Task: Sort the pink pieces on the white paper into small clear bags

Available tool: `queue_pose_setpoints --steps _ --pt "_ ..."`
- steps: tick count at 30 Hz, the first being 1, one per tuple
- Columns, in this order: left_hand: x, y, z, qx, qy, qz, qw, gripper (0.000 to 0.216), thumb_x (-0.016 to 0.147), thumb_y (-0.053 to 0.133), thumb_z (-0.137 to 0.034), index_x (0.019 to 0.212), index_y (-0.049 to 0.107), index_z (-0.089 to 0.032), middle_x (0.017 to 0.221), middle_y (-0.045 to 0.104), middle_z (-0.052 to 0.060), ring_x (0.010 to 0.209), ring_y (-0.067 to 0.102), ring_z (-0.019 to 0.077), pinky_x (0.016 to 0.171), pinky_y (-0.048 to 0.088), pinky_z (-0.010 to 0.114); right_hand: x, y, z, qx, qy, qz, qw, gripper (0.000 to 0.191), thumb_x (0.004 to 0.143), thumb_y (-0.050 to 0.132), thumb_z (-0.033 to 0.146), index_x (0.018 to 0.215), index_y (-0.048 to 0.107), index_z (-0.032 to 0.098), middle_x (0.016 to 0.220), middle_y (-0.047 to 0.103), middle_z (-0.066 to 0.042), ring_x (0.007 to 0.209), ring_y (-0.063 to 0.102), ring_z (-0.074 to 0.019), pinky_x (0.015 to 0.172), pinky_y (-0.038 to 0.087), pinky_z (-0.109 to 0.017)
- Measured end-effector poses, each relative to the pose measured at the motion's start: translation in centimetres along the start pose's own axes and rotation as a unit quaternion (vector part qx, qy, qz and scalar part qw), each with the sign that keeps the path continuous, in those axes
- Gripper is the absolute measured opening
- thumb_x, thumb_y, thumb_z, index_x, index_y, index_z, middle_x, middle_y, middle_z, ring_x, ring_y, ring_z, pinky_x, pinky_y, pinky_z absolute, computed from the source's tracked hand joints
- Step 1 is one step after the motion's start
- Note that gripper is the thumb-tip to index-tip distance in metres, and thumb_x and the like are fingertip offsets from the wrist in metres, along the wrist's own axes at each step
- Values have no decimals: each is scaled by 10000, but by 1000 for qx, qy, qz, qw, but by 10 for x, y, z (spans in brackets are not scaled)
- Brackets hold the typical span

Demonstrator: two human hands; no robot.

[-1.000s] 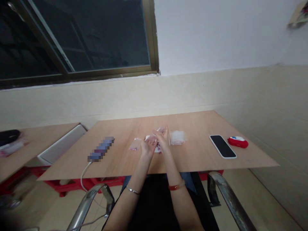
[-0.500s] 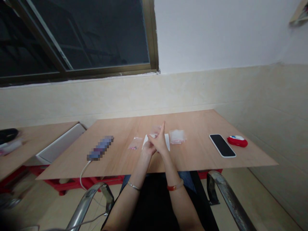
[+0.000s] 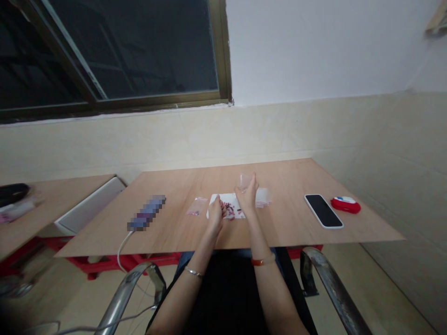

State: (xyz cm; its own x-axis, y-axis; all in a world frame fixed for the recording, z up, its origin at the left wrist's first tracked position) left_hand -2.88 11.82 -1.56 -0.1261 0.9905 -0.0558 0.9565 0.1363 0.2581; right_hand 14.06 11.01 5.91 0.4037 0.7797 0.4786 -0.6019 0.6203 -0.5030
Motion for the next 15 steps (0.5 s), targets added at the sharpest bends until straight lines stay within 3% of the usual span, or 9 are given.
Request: queue_pose_setpoints --steps 3,6,11,15 --pt "-2 -1 -17 212 114 -6 971 436 856 374 -437 506 375 -177 444 404 -26 396 393 84 432 290 203 7 -12 -29 -54 57 5 997 398 859 521 336 1207 465 151 1231 479 -116 1078 502 -237 895 425 -441" --pt "-5 13 -12 403 171 29 899 481 902 293 -411 548 492 -152 526 540 41 506 517 134 537 374 242 6 -17 -55 -102 102 17 989 511 839 501 279 1271 380 35 1241 430 -239 1137 435 -291 913 373 -417" --pt "-7 36 21 612 169 98 766 441 925 272 -347 841 628 -101 852 662 152 779 621 217 688 442 309 -12 -11 -79 -168 137 42 975 535 814 421 207 1274 344 -55 1272 380 -305 1192 373 -305 963 293 -393" --pt "-7 43 38 667 148 143 717 465 934 235 -345 946 620 -85 942 648 177 867 616 235 739 455 329 -30 1 -83 -210 131 62 967 551 817 359 214 1307 333 -36 1369 299 -283 1264 296 -310 1009 237 -401"
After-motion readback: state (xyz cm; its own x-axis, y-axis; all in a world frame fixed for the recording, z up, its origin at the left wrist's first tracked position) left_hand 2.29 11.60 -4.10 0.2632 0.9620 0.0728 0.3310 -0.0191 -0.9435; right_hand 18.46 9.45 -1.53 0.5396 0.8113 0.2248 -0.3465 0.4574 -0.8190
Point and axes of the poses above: each hand's wrist, its own x-axis towards the middle knuckle, its own y-axis out of the palm, z = x × y, the point moved 10 cm from there along x, towards the middle knuckle
